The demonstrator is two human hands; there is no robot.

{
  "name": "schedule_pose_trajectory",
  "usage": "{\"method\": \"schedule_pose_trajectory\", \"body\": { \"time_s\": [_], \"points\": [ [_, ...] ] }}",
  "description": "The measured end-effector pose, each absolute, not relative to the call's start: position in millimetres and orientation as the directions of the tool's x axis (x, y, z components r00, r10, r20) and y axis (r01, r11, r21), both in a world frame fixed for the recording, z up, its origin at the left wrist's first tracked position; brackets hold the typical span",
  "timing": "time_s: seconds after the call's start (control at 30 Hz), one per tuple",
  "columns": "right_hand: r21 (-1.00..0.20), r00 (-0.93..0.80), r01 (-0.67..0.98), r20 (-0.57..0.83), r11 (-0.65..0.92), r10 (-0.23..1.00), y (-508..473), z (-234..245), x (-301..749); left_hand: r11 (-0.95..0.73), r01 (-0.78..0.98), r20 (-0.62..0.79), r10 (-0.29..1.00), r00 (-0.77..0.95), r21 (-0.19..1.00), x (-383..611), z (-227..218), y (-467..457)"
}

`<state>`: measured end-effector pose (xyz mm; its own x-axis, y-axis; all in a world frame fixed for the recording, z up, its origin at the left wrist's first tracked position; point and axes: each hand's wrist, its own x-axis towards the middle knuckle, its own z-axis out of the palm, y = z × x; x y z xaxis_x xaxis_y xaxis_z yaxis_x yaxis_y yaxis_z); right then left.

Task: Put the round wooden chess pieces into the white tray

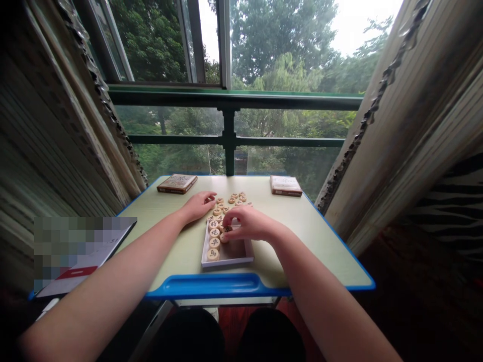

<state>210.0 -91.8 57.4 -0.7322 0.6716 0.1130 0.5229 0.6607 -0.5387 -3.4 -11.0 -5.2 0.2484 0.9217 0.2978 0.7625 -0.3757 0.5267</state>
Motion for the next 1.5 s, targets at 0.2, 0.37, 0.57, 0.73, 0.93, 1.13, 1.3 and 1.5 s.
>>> {"method": "schedule_pose_trajectory", "body": {
  "time_s": [0.2, 0.37, 0.57, 0.73, 0.93, 1.13, 1.3, 1.5],
  "points": [
    [-0.508, -0.752, 0.507, 0.133, 0.696, 0.645, -90.4, 53.7, 209.8, -0.407, 0.789, 0.311, 0.906, 0.286, 0.460, -3.5, -3.7, -12.4],
    [-0.512, -0.748, 0.517, 0.118, 0.686, 0.653, -92.4, 54.5, 207.3, -0.386, 0.772, 0.295, 0.918, 0.266, 0.505, -4.2, -5.5, -11.1],
    [-0.519, -0.474, 0.690, 0.203, 0.505, 0.857, -73.4, 56.4, 225.4, -0.377, 0.771, 0.286, 0.922, 0.260, 0.514, -4.4, -4.8, -11.0],
    [-0.305, -0.055, 0.944, 0.241, 0.129, 0.969, -39.9, 40.1, 258.8, -0.361, 0.777, 0.267, 0.929, 0.254, 0.515, -3.6, -2.7, -12.4],
    [-0.244, -0.121, 0.956, 0.187, 0.166, 0.975, -37.9, 24.9, 255.6, -0.322, 0.744, 0.250, 0.945, 0.212, 0.585, -3.5, -2.6, -15.7],
    [-0.293, -0.147, 0.935, 0.196, 0.201, 0.970, -36.7, 23.7, 252.2, -0.331, 0.747, 0.247, 0.942, 0.227, 0.577, -4.8, -4.3, -13.3],
    [-0.325, -0.172, 0.905, 0.309, 0.274, 0.935, -33.2, 19.7, 250.2, -0.389, 0.796, 0.274, 0.917, 0.289, 0.463, -4.8, -1.5, -15.3],
    [-0.344, -0.248, 0.877, 0.274, 0.336, 0.929, -31.7, 15.5, 247.9, -0.384, 0.782, 0.279, 0.920, 0.276, 0.491, -4.7, -0.5, -18.5]
  ]
}}
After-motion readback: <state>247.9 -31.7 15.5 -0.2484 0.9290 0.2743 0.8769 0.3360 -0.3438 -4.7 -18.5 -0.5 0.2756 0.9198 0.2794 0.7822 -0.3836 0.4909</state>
